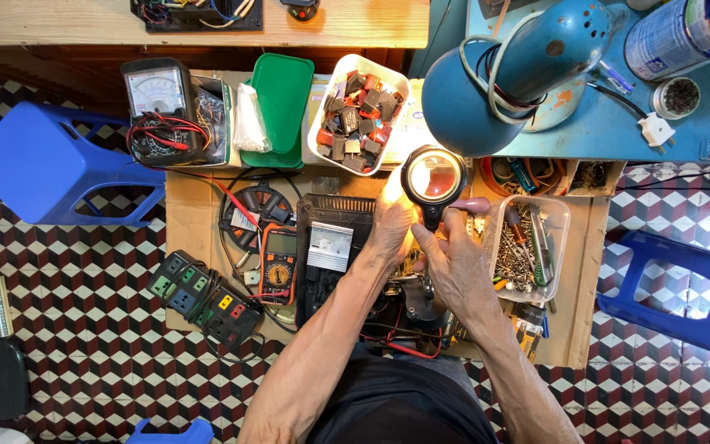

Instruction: The person organizes small electronic components on a workbench, then uses a magnifying glass to inspect several small black rectangular parts. They test one component with a multimeter and place it on the bench. The task involves sorting, inspecting, and testing electronic components.

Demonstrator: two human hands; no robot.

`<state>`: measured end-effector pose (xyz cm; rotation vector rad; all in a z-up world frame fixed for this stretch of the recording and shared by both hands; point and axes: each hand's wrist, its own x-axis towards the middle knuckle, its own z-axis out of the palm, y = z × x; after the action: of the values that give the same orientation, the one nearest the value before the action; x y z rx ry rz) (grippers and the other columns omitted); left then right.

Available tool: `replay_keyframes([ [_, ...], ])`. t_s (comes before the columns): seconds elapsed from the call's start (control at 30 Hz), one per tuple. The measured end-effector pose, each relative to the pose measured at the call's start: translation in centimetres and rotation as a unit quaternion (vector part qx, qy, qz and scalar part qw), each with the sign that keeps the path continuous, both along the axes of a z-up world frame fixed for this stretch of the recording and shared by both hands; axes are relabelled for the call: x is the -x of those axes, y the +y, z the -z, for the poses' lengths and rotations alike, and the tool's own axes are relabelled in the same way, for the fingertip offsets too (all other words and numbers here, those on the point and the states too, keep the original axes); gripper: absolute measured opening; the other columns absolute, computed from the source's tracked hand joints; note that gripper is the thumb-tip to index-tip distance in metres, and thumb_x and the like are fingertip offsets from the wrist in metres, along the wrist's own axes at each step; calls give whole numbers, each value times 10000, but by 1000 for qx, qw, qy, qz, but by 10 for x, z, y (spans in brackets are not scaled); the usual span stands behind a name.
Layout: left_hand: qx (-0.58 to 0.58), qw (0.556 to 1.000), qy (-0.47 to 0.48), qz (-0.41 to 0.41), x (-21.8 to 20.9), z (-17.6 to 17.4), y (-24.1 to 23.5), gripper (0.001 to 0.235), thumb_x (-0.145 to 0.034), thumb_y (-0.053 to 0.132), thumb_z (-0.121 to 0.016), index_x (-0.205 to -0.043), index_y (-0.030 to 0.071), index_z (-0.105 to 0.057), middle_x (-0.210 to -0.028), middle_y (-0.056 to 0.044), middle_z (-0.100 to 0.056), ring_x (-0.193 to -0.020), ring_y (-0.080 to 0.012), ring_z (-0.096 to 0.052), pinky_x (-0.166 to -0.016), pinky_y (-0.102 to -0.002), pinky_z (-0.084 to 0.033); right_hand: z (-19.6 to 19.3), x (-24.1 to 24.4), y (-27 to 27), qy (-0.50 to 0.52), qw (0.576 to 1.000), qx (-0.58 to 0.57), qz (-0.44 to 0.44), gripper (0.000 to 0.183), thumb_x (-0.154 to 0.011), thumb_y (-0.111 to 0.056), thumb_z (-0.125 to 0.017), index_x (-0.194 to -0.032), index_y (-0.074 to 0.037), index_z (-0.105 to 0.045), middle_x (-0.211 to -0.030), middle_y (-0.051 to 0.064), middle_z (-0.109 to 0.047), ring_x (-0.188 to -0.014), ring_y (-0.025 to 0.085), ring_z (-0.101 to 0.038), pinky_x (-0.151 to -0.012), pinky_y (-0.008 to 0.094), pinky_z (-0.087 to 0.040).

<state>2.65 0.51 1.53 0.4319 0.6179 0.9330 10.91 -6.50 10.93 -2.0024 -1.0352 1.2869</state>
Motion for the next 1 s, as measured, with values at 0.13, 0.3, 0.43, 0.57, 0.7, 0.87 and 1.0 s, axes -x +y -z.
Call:
replay_keyframes([
  [0.13,20,1000,-1,-6,0,-3,0,359,-1070,127,-547,-1387,-32,-487,-1277,-167,-651,-1117,-216,-677,-966,-364,-587,-1,0,0,2,1000,6,-3,316,-999,-320,-577,-1128,-38,-514,-870,93,-711,-593,155,-723,-537,325,-566],
  [0.3,32,999,4,-13,0,-3,1,354,-1056,117,-542,-1374,-27,-486,-1253,-147,-656,-1102,-203,-684,-944,-343,-599,0,1,0,-1,1000,12,0,303,-1006,-313,-584,-1117,-41,-510,-856,123,-709,-600,154,-725,-540,325,-566],
  [0.43,36,999,-8,-15,0,2,0,357,-1048,106,-551,-1375,-21,-484,-1248,-145,-655,-1093,-202,-686,-938,-342,-598,3,1,0,9,1000,-12,6,289,-994,-299,-586,-1107,-46,-503,-856,75,-692,-582,150,-704,-526,318,-559],
  [0.57,26,1000,-7,-15,0,5,1,358,-1061,88,-560,-1388,-42,-496,-1244,-158,-656,-1083,-207,-686,-937,-343,-593,7,0,-1,0,1000,-12,7,295,-1001,-298,-607,-1081,-40,-491,-759,76,-582,-576,150,-686,-504,326,-536],
  [0.7,50,999,-9,-14,0,4,1,355,-1046,93,-552,-1374,-26,-484,-1241,-153,-655,-1085,-209,-688,-933,-348,-598,10,0,-1,-9,1000,-17,8,293,-1003,-299,-607,-1062,-36,-492,-741,60,-563,-572,141,-683,-502,315,-531],
  [0.87,60,998,-9,-13,1,4,1,369,-1035,82,-538,-1384,-16,-466,-1253,-153,-640,-1107,-209,-681,-957,-342,-594,10,-1,-1,5,1000,-25,11,304,-1006,-298,-595,-1050,-19,-481,-740,47,-511,-572,134,-669,-492,299,-550],
  [1.0,56,998,-19,-23,0,6,0,369,-1031,48,-542,-1384,-20,-461,-1264,-152,-629,-1118,-200,-672,-963,-335,-585,9,-1,-1,6,999,-31,12,296,-1009,-295,-587,-1050,-19,-491,-747,36,-495,-573,132,-666,-499,290,-567],
])
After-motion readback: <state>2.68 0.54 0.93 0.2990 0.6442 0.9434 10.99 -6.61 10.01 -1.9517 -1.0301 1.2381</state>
